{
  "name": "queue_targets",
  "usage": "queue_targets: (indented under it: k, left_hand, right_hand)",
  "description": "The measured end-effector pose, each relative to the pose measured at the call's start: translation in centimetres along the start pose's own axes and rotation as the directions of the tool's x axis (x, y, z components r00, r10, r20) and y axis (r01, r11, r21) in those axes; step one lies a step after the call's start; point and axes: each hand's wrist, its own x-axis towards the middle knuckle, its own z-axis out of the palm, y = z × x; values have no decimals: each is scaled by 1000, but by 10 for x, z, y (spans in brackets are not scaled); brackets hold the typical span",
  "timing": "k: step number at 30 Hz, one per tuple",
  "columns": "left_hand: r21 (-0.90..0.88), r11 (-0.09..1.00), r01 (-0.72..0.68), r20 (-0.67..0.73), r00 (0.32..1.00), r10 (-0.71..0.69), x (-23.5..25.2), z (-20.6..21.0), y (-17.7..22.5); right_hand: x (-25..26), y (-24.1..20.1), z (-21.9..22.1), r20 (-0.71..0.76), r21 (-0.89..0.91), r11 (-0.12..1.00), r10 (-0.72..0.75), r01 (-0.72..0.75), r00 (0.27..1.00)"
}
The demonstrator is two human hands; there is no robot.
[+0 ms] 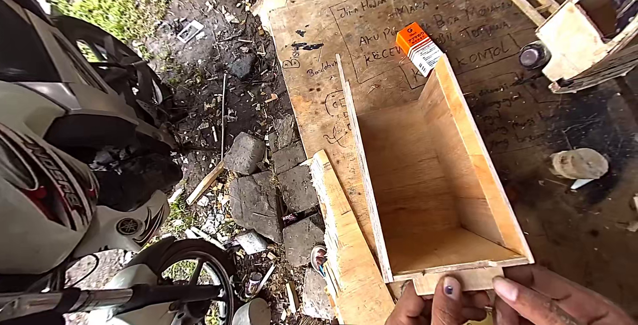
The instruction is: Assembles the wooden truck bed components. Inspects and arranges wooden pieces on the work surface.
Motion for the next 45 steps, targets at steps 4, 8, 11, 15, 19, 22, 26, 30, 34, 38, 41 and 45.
queue_targets:
  k: [4,8,11,15,19,22,26,30,34,38,41,45]
  left_hand:
    - [4,1000,2,-3,1000,-2,0,0,1]
    - [1,1000,1,-2,1000,-1,0,0,1]
    - [12,1000,6,-6,1000,-6,0,0,1]
    - [29,1000,5,-41,999,-4,0,4,3]
    - [32,1000,2,-53,999,0,0,6,4]
    - [48,999,9,-52,999,-6,0,6,5]
    - [46,999,27,-77,997,-23,0,8,6]
    - [51,998,39,-113,993,-33,-1,13,8]
    - [42,998,36,-122,992,-31,-1,14,8]
    - [38,998,40,-118,992,-35,-1,13,7]
    - [42,998,45,-119,992,-40,-1,14,8]
    - [49,998,41,-116,993,-35,-1,13,8]
  right_hand:
    - [1,0,1,1,-6,1000,-2,2,1000]
    - [1,-1,1,-2,4,1000,4,-4,1000]
    - [1,0,1,-3,8,1000,1,-1,1000]
    - [1,-1,2,-13,7,1000,12,-12,1000]
    - [1,-3,2,-15,7,1000,26,-26,1000]
    - [2,-2,2,-11,4,1000,21,-21,1000]
    - [2,-2,2,-13,4,1000,20,-20,1000]
    - [2,-4,3,-27,10,1000,24,-24,999]
    - [1,-4,4,-37,7,1000,30,-29,999]
    - [1,-5,4,-45,3,999,36,-36,998]
    - [1,-5,5,-50,0,999,39,-39,998]
    - [1,-5,5,-56,-5,999,50,-50,997]
